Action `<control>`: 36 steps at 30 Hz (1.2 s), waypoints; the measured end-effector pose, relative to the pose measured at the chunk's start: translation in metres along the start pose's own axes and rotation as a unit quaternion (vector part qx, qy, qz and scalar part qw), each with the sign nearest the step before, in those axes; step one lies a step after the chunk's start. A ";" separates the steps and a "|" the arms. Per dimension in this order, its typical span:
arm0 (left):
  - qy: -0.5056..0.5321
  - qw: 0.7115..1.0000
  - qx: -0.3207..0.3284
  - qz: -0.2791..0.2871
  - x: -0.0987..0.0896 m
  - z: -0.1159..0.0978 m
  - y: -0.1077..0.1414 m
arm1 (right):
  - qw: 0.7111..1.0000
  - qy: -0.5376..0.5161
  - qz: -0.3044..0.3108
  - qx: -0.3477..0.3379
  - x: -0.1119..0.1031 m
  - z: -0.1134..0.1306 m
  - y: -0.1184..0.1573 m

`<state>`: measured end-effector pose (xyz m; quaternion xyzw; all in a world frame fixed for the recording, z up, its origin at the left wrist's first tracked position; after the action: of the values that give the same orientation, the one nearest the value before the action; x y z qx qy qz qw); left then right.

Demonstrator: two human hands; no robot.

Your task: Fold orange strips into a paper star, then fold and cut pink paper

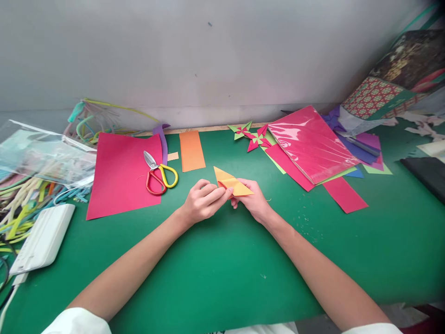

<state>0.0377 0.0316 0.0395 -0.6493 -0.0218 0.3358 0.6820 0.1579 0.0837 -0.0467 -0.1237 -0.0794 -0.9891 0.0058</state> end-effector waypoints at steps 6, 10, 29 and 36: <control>-0.013 1.000 0.027 -0.004 -0.002 -0.004 -0.003 | 1.000 -0.005 0.001 -0.001 0.000 0.000 0.000; 0.002 1.000 -0.001 0.003 0.002 0.000 0.004 | 1.000 -0.009 -0.002 0.000 0.000 0.000 0.000; 0.088 0.862 -0.499 0.026 0.021 0.074 0.019 | 1.000 0.007 0.002 0.022 0.007 -0.008 0.001; 0.119 0.831 -0.541 0.059 0.025 0.079 0.022 | 1.000 0.025 0.004 0.005 0.007 -0.009 0.000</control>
<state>0.0106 0.1110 0.0219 -0.9494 -0.0808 0.2300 0.1981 0.1492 0.0823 -0.0536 -0.0989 -0.0842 -0.9915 0.0120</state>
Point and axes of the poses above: each hand's wrist, its own y-axis away from the middle knuckle, its own x-axis out of the palm, z = x × y, the point moved 9 cm from there along -y, towards the middle knuckle, and after that the axes turned 15 degrees about -z, right-handed, at the moved point
